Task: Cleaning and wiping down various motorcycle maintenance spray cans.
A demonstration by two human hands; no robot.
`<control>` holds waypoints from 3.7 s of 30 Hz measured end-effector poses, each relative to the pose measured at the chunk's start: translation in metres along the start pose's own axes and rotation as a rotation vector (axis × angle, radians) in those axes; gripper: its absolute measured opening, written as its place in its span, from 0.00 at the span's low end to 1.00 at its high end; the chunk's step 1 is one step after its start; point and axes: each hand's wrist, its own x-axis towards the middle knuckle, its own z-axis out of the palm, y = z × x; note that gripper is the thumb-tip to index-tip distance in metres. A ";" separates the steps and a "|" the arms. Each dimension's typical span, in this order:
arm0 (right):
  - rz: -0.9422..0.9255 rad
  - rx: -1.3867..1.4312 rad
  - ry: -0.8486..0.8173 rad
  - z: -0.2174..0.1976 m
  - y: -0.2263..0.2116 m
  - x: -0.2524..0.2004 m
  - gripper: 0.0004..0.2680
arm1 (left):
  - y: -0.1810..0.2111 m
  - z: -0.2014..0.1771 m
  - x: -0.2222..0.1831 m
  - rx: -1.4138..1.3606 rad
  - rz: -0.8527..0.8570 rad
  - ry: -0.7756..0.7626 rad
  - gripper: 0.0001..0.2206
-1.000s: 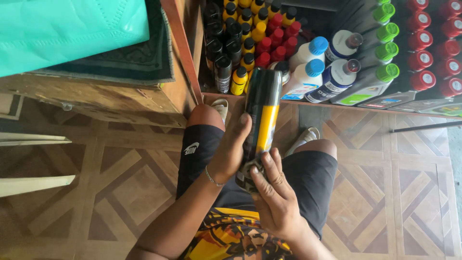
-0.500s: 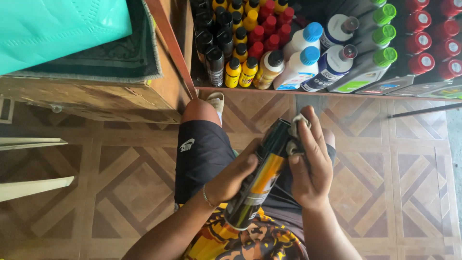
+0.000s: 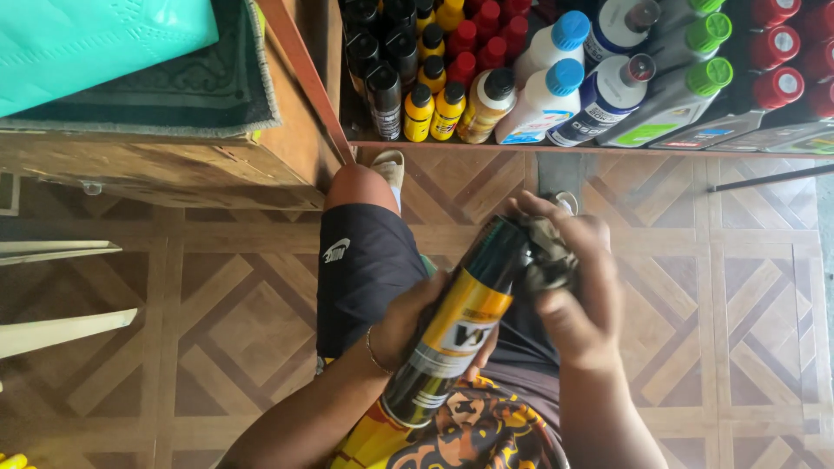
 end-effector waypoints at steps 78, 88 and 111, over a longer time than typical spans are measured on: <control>-0.060 -0.463 0.315 0.008 -0.044 -0.049 0.05 | 0.049 0.064 -0.006 1.364 0.507 -0.370 0.36; -0.177 -0.452 0.237 0.001 -0.042 -0.048 0.03 | 0.042 0.066 -0.012 1.380 0.567 -0.307 0.36; 0.072 -0.301 0.209 -0.015 -0.066 -0.036 0.13 | 0.064 0.067 -0.008 1.998 0.715 -0.373 0.32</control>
